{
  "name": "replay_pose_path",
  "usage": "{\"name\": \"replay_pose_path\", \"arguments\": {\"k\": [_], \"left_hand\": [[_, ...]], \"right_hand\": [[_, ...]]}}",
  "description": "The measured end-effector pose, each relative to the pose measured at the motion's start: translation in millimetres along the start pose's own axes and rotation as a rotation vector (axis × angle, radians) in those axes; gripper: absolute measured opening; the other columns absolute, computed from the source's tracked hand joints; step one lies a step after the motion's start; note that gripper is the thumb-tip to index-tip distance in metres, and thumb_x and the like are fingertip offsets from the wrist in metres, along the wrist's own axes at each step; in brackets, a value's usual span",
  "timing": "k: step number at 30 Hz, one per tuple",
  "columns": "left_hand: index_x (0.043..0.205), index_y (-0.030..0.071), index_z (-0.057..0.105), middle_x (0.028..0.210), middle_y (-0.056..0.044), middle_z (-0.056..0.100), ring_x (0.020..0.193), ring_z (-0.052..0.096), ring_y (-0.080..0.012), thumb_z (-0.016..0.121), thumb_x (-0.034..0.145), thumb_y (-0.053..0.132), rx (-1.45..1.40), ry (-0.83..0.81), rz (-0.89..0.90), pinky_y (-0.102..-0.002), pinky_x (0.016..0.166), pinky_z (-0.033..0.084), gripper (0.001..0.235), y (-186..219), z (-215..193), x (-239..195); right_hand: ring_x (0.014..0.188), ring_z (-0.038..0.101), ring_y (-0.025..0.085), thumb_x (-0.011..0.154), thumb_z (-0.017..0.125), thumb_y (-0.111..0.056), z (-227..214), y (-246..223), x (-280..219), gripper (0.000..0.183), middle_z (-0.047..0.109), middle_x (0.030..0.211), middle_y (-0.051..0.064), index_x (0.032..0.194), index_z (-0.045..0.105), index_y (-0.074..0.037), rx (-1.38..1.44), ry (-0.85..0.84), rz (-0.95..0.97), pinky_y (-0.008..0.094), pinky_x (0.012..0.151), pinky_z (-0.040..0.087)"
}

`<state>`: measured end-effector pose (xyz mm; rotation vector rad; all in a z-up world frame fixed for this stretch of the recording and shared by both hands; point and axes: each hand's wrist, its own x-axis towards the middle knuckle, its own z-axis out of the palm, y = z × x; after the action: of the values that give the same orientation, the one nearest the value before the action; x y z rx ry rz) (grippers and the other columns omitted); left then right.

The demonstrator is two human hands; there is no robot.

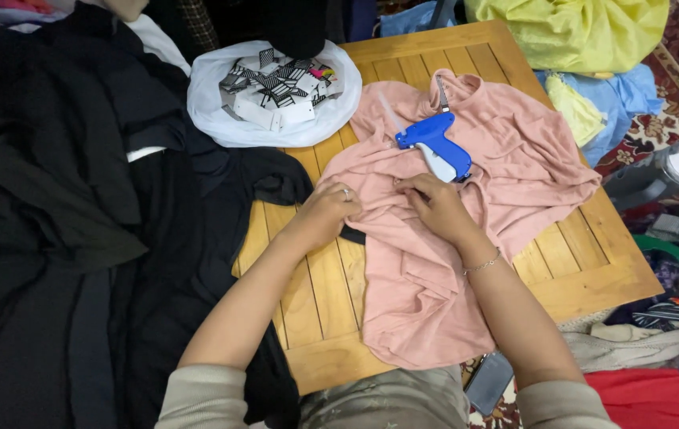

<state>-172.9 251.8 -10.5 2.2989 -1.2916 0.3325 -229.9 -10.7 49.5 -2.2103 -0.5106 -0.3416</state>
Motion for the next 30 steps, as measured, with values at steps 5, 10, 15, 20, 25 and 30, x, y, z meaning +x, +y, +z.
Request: {"name": "replay_pose_path", "arguments": {"k": [5,10,15,20,25,30], "left_hand": [[0.085,0.025,0.063,0.088,0.005,0.062,0.102,0.062,-0.0175,0.065,0.081,0.009,-0.02,0.093,-0.047,-0.037,0.095,0.046,0.016,-9.7,-2.4,-3.6],[0.098,0.027,0.066,0.091,0.004,0.066,0.103,0.065,-0.0176,0.057,0.085,0.022,-0.03,0.105,-0.048,-0.04,0.097,0.043,0.017,35.9,-42.6,7.4],[0.071,0.022,0.067,0.093,0.004,0.073,0.113,0.062,-0.0172,0.062,0.092,0.039,-0.063,0.095,-0.019,-0.041,0.1,0.041,0.027,28.4,-16.2,4.5],[0.09,0.023,0.071,0.098,0.0,0.073,0.113,0.063,-0.0197,0.062,0.093,0.047,-0.08,0.061,-0.046,-0.042,0.1,0.042,0.026,28.1,-22.4,5.1],[0.119,0.025,0.067,0.12,-0.001,0.067,0.126,0.057,-0.0233,0.063,0.092,0.052,-0.113,-0.101,-0.122,-0.047,0.108,0.037,0.038,29.7,-17.4,5.3],[0.115,0.031,0.065,0.133,0.006,0.06,0.137,0.049,-0.0182,0.055,0.102,0.041,0.074,-0.1,-0.152,-0.053,0.109,0.029,0.019,12.2,1.7,1.2]], "right_hand": [[0.097,0.071,0.035,0.092,0.068,-0.005,2.1,4.0,-1.8,0.017,0.074,0.097,0.013,0.106,0.077,-0.009,-0.017,0.025,-0.072,0.045,0.088,0.055],[0.094,0.069,0.036,0.093,0.073,-0.016,7.7,-0.6,-0.1,0.014,0.073,0.097,0.015,0.104,0.076,-0.008,-0.05,0.079,-0.209,0.046,0.085,0.055],[0.095,0.069,0.033,0.089,0.063,0.007,7.0,16.9,-3.7,0.027,0.072,0.096,0.011,0.105,0.077,-0.009,-0.131,0.214,-0.147,0.042,0.088,0.056],[0.093,0.07,0.03,0.086,0.068,-0.001,4.6,-5.3,-5.0,0.019,0.072,0.096,0.008,0.099,0.076,-0.011,-0.024,0.206,-0.172,0.04,0.085,0.055],[0.084,0.069,0.033,0.086,0.074,-0.019,21.1,-42.3,-10.0,0.016,0.072,0.09,0.014,0.098,0.076,-0.008,0.22,0.01,-0.156,0.045,0.077,0.055],[0.09,0.066,0.031,0.081,0.086,-0.035,32.1,-46.4,-15.8,0.017,0.073,0.101,0.007,0.083,0.081,-0.019,0.199,-0.289,-0.333,0.043,0.083,0.051]]}}
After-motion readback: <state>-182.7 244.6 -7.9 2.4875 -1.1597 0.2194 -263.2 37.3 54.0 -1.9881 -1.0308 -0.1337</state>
